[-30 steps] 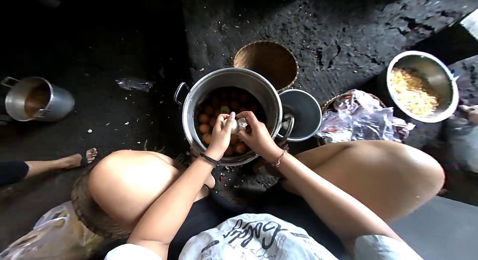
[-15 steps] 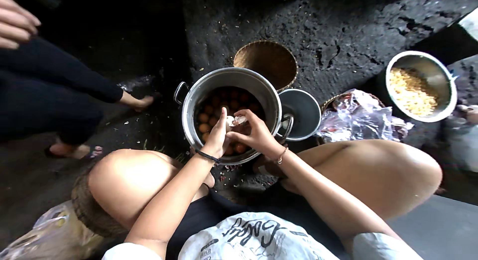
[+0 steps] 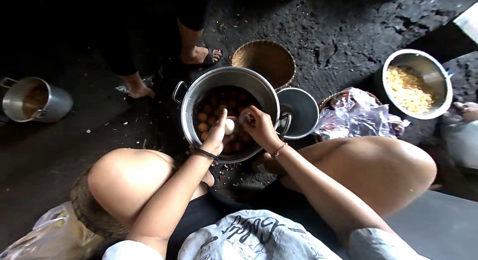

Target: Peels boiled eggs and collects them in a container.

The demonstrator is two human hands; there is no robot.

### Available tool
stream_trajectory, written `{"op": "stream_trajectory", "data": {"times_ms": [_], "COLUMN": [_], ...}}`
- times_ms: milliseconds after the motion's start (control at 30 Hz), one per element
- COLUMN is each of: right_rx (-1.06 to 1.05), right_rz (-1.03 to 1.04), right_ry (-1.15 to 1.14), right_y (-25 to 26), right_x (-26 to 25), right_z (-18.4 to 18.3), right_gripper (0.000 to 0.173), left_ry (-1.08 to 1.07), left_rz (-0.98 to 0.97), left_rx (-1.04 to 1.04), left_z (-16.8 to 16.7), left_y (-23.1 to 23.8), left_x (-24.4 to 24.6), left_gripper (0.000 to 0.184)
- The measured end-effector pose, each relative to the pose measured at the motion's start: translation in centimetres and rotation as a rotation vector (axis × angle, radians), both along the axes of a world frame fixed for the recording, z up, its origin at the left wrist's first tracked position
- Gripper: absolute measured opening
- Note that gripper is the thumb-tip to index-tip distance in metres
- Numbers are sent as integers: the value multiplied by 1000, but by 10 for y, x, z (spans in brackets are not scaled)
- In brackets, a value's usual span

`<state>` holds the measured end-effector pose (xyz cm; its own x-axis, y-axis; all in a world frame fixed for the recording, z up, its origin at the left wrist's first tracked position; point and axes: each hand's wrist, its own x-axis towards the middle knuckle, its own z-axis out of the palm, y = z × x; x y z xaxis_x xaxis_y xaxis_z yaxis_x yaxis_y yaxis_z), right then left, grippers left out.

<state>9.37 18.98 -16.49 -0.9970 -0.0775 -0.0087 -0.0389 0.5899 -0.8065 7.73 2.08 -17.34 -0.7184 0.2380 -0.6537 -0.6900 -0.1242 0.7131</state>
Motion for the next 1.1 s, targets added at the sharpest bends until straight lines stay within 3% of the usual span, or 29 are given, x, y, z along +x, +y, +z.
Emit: {"op": "stream_trajectory", "data": {"times_ms": [167, 267, 367, 467, 633, 800, 867, 967, 1100], "right_rx": [406, 616, 661, 681, 575, 711, 764, 755, 938], "right_rz": [151, 311, 361, 381, 321, 186, 215, 371, 486], "right_ry": [-196, -344, -449, -635, -492, -575, -553, -528, -686], "right_y": [1, -5, -9, -14, -6, -13, -17, -27, -62], "right_x": [-3, -5, -4, -6, -7, -20, -32, -48, -42], "right_z": [-9, -15, -5, 9, -4, 7, -2, -26, -36], "right_gripper": [30, 40, 33, 23, 25, 19, 22, 44, 42], "left_ry": [165, 263, 412, 533, 532, 424, 405, 440, 493], "left_rz": [107, -49, -367, -624, -690, -959, -971, -911, -834], "left_rx": [-79, -308, -573, -631, -708, -1057, -1100, -1116, -1099], "left_z": [-7, -12, -23, -42, -33, -36, -34, -22, -7], "left_y": [-12, -13, -8, 1, 3, -13, -19, -25, -33], "left_x": [-18, -21, -21, -24, -28, -38, -35, -38, -44], "left_gripper": [48, 41, 46, 48, 53, 27, 25, 30, 31]}}
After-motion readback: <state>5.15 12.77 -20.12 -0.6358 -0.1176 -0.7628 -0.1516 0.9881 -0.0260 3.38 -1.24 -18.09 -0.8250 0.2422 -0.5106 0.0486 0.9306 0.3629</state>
